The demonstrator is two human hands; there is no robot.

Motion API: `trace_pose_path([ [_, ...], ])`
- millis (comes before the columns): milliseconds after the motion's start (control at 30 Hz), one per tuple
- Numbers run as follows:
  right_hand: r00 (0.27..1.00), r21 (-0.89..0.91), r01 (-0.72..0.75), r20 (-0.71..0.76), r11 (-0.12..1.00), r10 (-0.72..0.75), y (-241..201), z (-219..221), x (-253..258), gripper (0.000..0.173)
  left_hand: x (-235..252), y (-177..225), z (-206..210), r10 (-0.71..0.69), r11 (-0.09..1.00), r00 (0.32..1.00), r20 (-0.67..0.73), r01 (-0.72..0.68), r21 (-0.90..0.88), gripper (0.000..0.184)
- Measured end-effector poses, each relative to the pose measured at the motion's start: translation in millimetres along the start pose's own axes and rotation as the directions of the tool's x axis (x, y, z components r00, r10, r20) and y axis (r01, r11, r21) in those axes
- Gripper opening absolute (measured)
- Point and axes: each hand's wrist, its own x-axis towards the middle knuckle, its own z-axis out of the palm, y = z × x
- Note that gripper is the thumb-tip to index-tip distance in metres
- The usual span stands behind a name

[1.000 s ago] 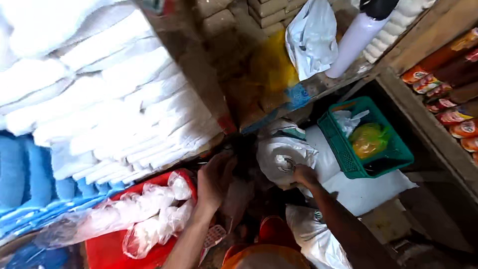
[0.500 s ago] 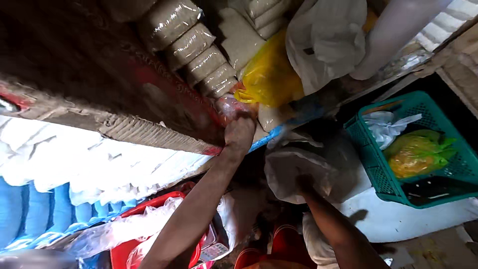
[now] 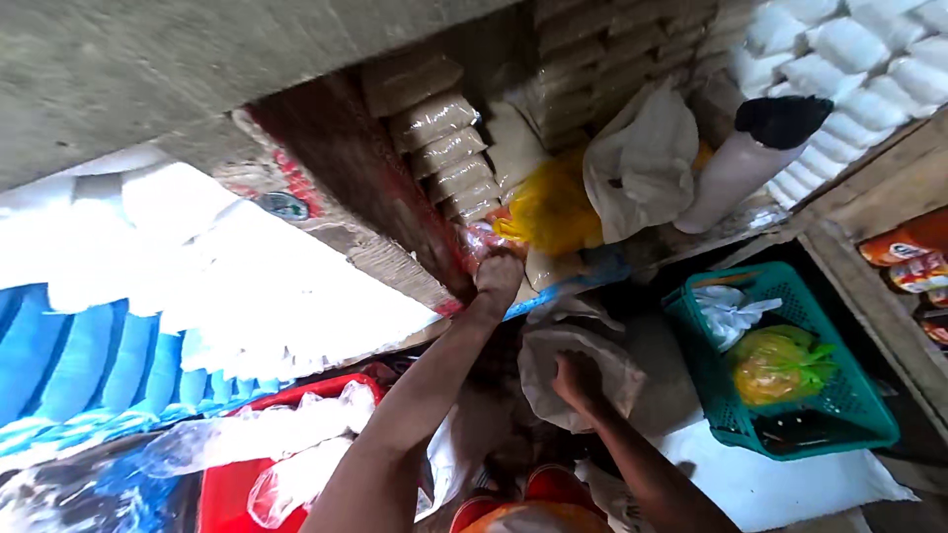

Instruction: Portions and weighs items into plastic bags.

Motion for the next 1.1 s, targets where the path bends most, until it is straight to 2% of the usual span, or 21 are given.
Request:
trace_pose_path([
  [133,0.952,0.007,0.136,-0.276,0.991,-0.129,-25,-42,-4,0.04,-17,-8,14,0.059,0.997,0.995,-0.082,-0.063,-0.048,0.012],
  [233,0.866,0.027,0.237,-0.459,0.971,-0.199,-40,-65,1,0.039,-8,-11,2,0.081,0.996,0.989,-0.121,-0.086,-0.034,0.014],
  [367,0.746,0.038,0.354,-0.613,0.934,-0.259,-59,-81,12,0.033,-18,-23,-17,0.112,0.99,0.982,-0.149,-0.122,-0.065,0.009],
  [433,0.696,0.045,0.399,-0.664,0.916,-0.271,-67,-84,22,0.029,-27,-28,-28,0.07,0.988,0.987,-0.144,-0.089,-0.129,0.01],
  [567,0.661,0.059,0.44,-0.697,0.896,-0.279,-81,-85,36,0.028,-21,-32,-34,-0.096,0.943,0.983,-0.157,0.04,-0.329,0.029],
  [633,0.657,0.06,0.454,-0.697,0.889,-0.288,-86,-84,40,0.029,-19,-37,-27,-0.149,0.904,0.977,-0.15,0.073,-0.422,0.033],
  [767,0.631,0.045,0.481,-0.711,0.876,-0.31,-91,-82,48,0.031,-12,-41,-17,-0.201,0.858,0.97,-0.14,0.106,-0.502,0.017],
  [900,0.649,0.014,0.466,-0.685,0.885,-0.331,-96,-78,61,0.034,-10,-43,-13,-0.244,0.803,0.958,-0.149,0.113,-0.586,0.017],
  [1000,0.707,-0.067,0.396,-0.614,0.916,-0.35,-102,-78,72,0.037,-12,-41,-17,-0.26,0.819,0.949,-0.18,0.117,-0.562,0.016],
  [1100,0.812,-0.132,0.303,-0.483,0.944,-0.328,-114,-89,79,0.048,-15,-41,-20,-0.229,0.861,0.942,-0.245,0.079,-0.503,0.015],
])
